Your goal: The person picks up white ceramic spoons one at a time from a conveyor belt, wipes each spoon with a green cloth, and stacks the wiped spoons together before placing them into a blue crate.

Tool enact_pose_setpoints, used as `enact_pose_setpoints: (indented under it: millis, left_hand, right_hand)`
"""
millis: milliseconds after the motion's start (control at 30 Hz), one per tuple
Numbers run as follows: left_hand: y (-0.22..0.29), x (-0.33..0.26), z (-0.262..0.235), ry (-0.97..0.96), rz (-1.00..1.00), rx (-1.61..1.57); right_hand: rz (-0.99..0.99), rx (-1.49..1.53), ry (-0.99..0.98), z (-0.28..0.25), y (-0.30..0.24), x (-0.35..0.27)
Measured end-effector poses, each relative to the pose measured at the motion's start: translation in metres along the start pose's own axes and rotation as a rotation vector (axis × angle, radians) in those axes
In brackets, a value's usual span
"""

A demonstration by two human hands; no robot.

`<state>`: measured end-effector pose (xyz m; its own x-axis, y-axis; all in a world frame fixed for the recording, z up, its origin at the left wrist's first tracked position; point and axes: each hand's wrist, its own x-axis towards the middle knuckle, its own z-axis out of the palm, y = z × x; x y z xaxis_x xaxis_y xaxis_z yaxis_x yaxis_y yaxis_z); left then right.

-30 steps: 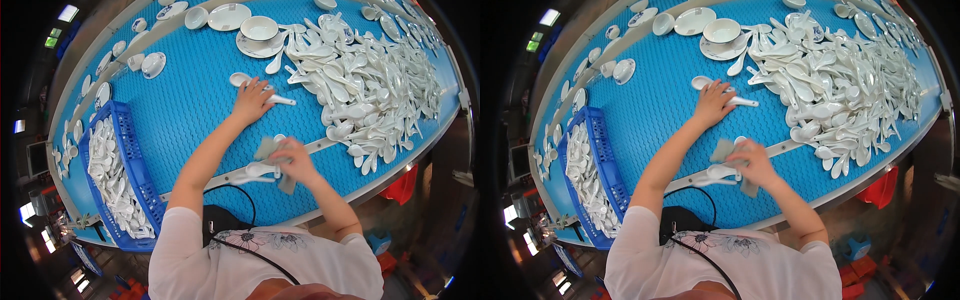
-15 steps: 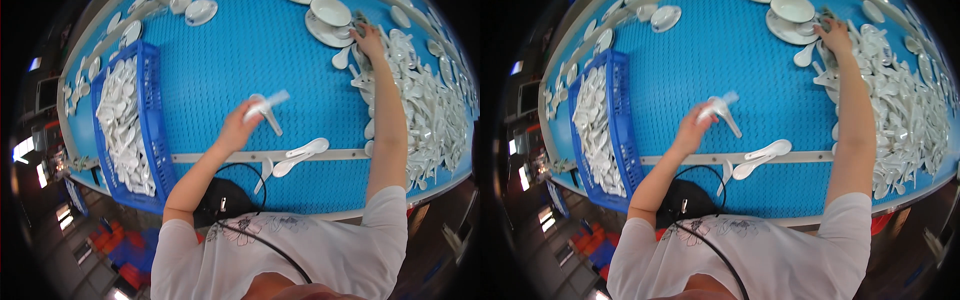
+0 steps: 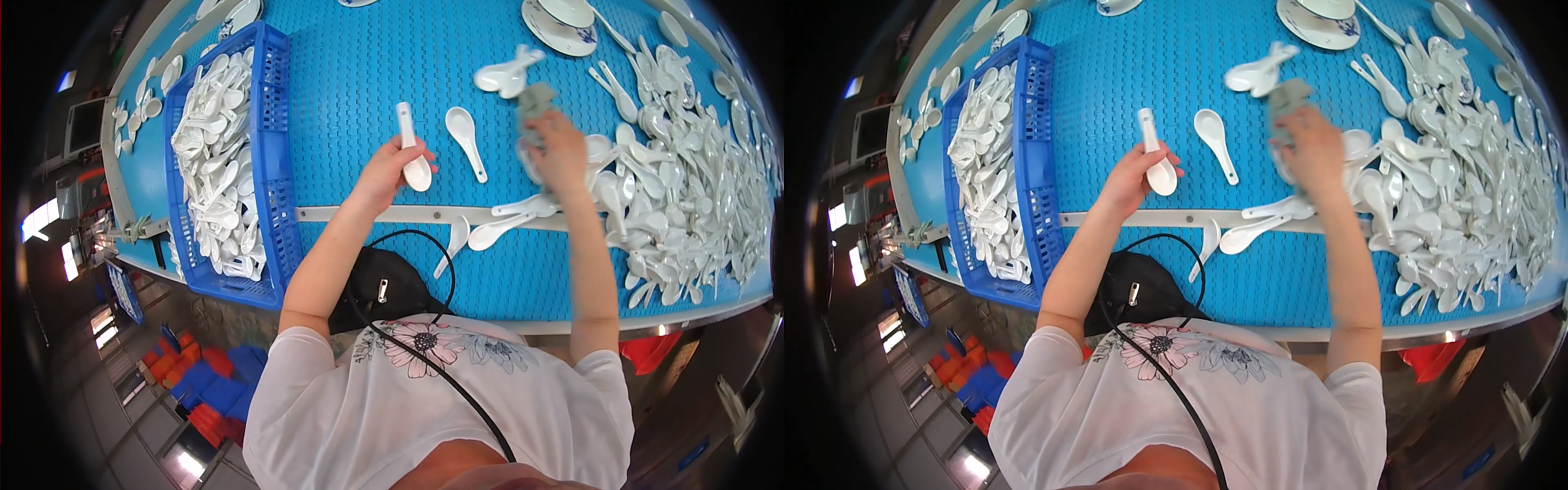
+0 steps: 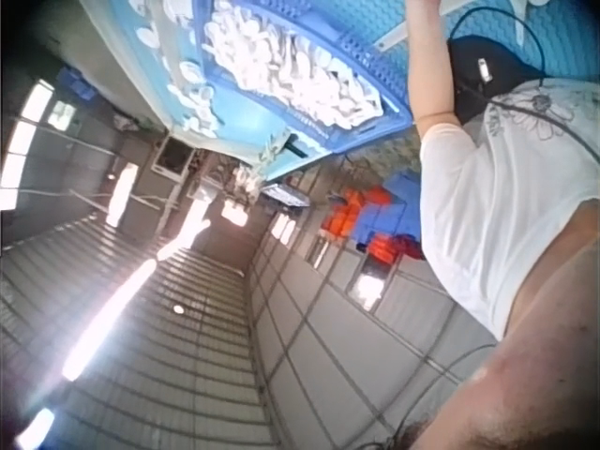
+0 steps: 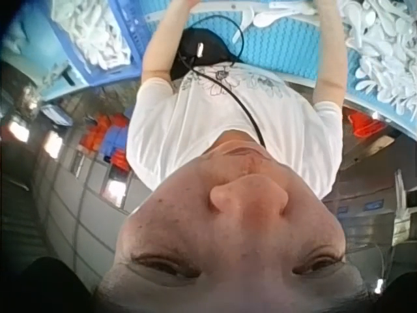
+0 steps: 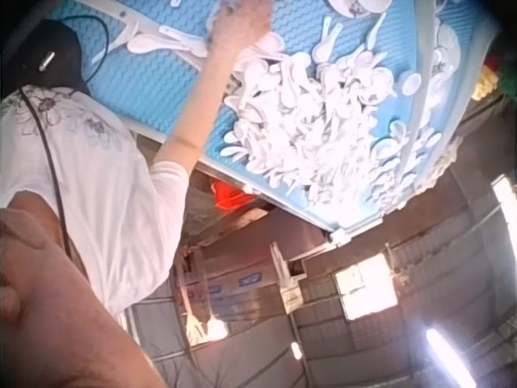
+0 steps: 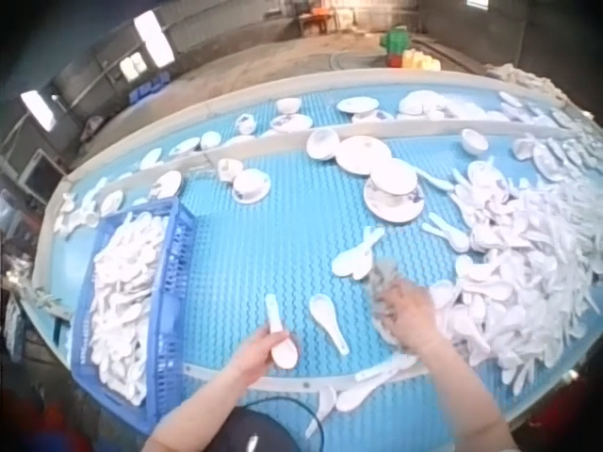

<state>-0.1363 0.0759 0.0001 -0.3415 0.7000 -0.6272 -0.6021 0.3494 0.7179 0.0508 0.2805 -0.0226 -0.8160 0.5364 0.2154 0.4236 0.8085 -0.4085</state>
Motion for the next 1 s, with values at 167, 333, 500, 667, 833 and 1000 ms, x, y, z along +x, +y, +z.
enact_pose_setpoints:
  millis: [167, 333, 500, 667, 833, 1000]
  left_hand:
    - [-0.001, 0.006, 0.008, -0.07, 0.511, 1.078]
    - [0.001, 0.019, 0.024, -0.214, 0.845, 1.63]
    - [0.008, 0.032, 0.047, 0.1, 0.354, 1.387]
    - [-0.013, 0.051, 0.026, 0.168, 0.388, 1.545]
    - [-0.001, 0.037, 0.015, 0.155, 0.286, 1.401]
    - [0.005, -0.004, -0.002, 0.084, 0.115, 0.472]
  right_hand:
    - [0.269, 0.694, 0.072, -0.006, -0.034, -0.053]
    - [0.586, 1.653, 0.236, -0.067, -0.012, -0.133]
    - [0.738, 1.43, -0.124, -0.096, -0.002, -0.214]
    - [0.547, 0.454, -0.202, -0.082, -0.041, -0.193]
    - [0.547, 0.451, 0.082, -0.078, -0.046, -0.124]
    - [0.442, 0.643, 0.204, -0.035, -0.031, -0.026]
